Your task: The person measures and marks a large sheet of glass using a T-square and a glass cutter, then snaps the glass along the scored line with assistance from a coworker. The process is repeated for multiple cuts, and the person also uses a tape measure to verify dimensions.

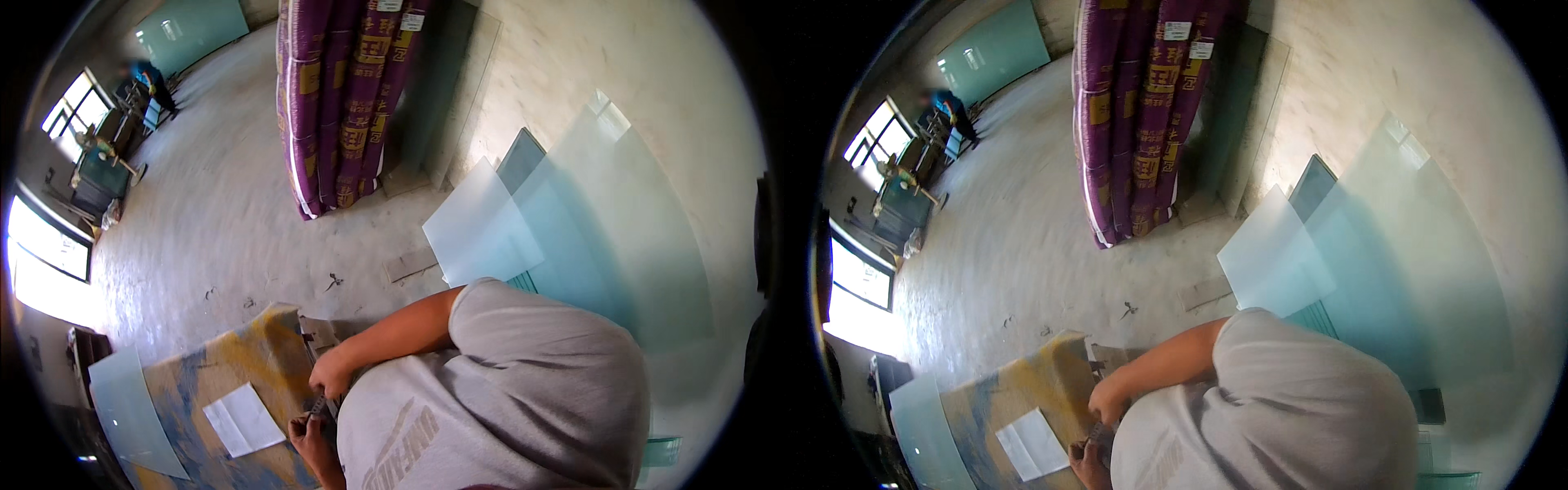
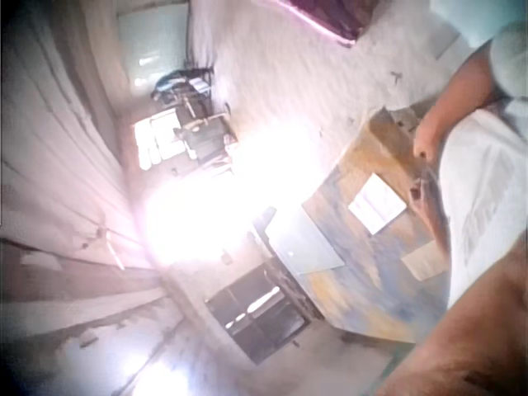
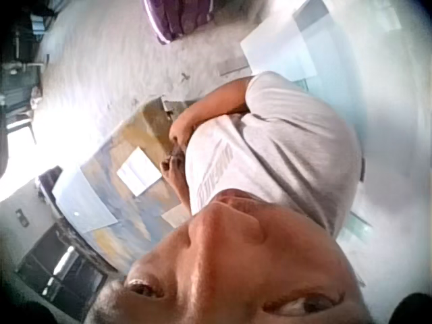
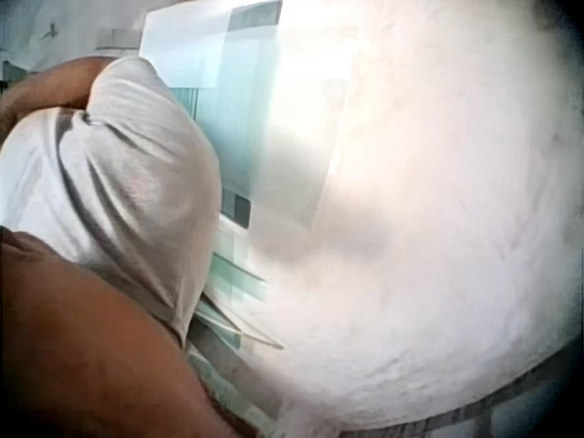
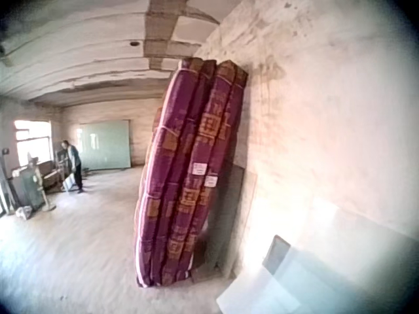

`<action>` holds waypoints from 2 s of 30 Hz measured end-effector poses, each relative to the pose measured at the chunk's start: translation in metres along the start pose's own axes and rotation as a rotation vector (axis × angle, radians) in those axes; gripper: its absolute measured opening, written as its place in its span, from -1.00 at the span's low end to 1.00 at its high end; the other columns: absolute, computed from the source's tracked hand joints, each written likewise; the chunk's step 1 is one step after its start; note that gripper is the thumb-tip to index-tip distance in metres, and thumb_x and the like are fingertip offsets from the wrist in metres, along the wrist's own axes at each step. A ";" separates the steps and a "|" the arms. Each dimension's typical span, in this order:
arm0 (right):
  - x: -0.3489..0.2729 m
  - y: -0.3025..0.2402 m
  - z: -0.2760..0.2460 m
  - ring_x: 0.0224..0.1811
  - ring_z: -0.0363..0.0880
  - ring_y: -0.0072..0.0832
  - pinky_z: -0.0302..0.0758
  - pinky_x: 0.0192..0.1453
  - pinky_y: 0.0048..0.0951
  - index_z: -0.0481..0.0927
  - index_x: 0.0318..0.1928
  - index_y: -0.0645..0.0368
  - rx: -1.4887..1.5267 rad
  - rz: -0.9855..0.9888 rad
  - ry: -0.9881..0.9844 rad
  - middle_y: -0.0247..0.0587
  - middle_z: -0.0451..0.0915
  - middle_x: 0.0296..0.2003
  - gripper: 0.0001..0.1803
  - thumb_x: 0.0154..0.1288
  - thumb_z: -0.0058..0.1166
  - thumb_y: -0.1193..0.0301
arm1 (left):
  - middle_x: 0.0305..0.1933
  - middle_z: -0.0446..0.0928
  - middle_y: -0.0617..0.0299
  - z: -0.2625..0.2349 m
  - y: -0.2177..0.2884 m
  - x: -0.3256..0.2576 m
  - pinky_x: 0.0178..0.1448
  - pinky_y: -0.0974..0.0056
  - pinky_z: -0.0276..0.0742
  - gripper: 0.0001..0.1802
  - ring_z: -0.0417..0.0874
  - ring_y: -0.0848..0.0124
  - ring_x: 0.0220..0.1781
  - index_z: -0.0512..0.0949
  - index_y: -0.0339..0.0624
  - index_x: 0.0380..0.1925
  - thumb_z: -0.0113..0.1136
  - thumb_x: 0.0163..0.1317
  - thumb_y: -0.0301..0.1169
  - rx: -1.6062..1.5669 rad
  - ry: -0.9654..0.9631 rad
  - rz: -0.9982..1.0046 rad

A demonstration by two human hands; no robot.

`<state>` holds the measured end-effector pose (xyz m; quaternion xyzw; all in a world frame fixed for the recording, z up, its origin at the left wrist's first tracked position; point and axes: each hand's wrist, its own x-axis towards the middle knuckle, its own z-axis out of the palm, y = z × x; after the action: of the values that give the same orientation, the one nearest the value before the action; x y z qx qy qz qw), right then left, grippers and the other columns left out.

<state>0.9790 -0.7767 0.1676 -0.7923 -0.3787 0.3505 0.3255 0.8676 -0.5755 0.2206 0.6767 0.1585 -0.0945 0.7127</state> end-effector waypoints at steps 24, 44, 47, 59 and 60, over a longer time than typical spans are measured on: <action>-0.393 0.412 0.082 -0.01 0.63 0.07 0.56 0.10 -0.06 0.70 -0.13 0.17 0.426 1.255 0.892 0.13 0.69 -0.12 -0.65 0.41 0.02 0.16 | -0.19 0.63 0.14 0.235 0.028 0.318 -0.24 0.28 0.59 -0.56 0.69 0.35 -0.31 0.47 -0.38 0.13 0.27 0.35 -0.37 0.199 -0.308 -0.156; -0.592 0.613 -0.278 -0.10 0.75 -0.04 0.63 -0.06 -0.07 0.73 -0.17 0.25 0.458 1.758 1.178 0.13 0.73 -0.14 -0.62 0.27 -0.04 0.24 | -0.24 0.71 0.07 0.311 -0.013 0.435 -0.08 0.22 0.65 -0.67 0.74 0.34 -0.21 0.64 -0.36 -0.14 0.29 0.33 -0.26 0.913 -0.432 0.203; -0.598 0.644 -0.337 -0.10 0.76 -0.07 0.62 -0.06 -0.10 0.74 -0.14 0.21 0.651 1.765 1.296 0.12 0.73 -0.15 -0.62 0.30 -0.03 0.23 | -0.18 0.74 -0.01 0.304 -0.048 0.448 0.01 0.16 0.65 -0.64 0.77 0.26 -0.15 0.68 -0.35 -0.13 0.30 0.32 -0.21 1.017 -0.477 0.211; -0.634 0.749 -0.376 -0.35 0.68 -0.26 0.53 -0.29 -0.10 0.69 -0.34 0.19 0.678 1.723 1.311 -0.02 0.68 -0.42 -0.70 0.22 0.01 0.24 | -0.16 0.73 -0.03 0.396 -0.043 0.442 0.04 0.15 0.64 -0.61 0.76 0.22 -0.12 0.68 -0.35 -0.12 0.30 0.31 -0.19 1.061 -0.399 -0.125; -0.637 0.755 -0.366 -0.41 0.64 -0.29 0.49 -0.34 -0.11 0.66 -0.40 0.19 0.678 1.685 1.347 -0.08 0.64 -0.48 -0.71 0.20 0.02 0.24 | -0.16 0.73 -0.03 0.396 -0.044 0.442 0.04 0.15 0.64 -0.61 0.76 0.22 -0.12 0.68 -0.35 -0.12 0.30 0.31 -0.19 1.063 -0.399 -0.136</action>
<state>1.2558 -1.7746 -0.0271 -0.6934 0.6434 0.0445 0.3214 1.3027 -0.9371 0.0366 0.8996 -0.0052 -0.3325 0.2830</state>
